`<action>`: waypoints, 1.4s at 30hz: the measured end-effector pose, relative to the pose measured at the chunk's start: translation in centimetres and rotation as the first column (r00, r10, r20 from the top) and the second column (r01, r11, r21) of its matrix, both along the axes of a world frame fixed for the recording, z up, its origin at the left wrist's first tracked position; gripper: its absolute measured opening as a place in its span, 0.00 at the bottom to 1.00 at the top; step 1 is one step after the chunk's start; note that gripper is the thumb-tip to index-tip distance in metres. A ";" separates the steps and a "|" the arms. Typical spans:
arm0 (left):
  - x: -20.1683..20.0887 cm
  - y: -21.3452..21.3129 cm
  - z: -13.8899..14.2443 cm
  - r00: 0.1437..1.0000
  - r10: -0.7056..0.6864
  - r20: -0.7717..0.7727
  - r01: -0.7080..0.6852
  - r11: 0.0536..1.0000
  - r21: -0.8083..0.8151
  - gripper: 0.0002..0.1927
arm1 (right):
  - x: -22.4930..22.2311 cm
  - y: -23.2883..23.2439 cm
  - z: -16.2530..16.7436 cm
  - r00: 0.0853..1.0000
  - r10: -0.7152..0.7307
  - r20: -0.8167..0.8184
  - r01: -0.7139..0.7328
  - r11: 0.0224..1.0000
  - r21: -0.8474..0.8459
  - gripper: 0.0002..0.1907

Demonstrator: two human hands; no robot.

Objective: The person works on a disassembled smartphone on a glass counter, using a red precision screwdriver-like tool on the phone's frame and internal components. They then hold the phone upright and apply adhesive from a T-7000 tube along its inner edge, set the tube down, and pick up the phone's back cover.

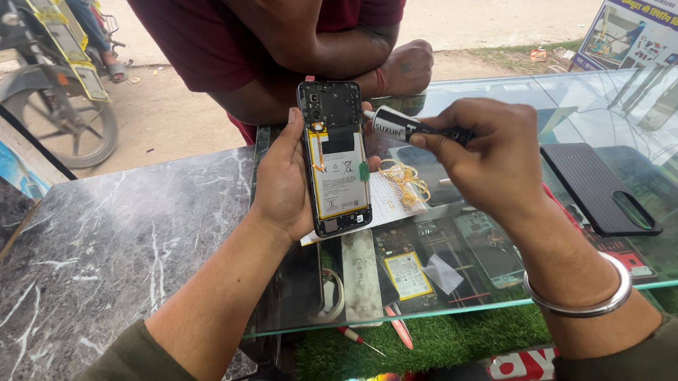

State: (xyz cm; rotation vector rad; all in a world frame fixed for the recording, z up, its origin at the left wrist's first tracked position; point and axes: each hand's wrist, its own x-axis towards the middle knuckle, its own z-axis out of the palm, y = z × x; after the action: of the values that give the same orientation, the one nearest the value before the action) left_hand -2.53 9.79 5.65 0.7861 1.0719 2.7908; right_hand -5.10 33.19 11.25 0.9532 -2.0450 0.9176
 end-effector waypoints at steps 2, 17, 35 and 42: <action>0.0 0.1 0.0 0.999 0.043 0.018 -0.044 0.999 0.024 0.32 | 0.5 0.1 -0.3 1.000 0.002 -0.005 -0.002 1.000 0.007 0.06; 1.0 0.5 0.7 0.999 0.030 -0.015 -0.030 1.000 0.006 0.35 | 2.7 0.9 -0.9 1.000 0.004 -0.017 -0.004 0.999 0.046 0.07; 1.1 0.4 0.6 0.998 0.052 -0.021 -0.052 0.998 -0.020 0.35 | 4.5 1.5 -1.4 1.000 -0.003 0.001 0.003 0.996 0.090 0.06; 1.2 0.5 0.6 0.999 0.028 -0.029 -0.028 1.000 0.011 0.34 | 5.0 1.7 -1.8 1.000 -0.002 0.009 0.001 0.995 0.103 0.07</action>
State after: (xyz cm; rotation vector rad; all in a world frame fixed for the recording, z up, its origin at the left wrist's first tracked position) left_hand -1.30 10.30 6.23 0.8217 1.0826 2.8188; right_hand -0.10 34.94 9.43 1.0032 -2.1180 0.8237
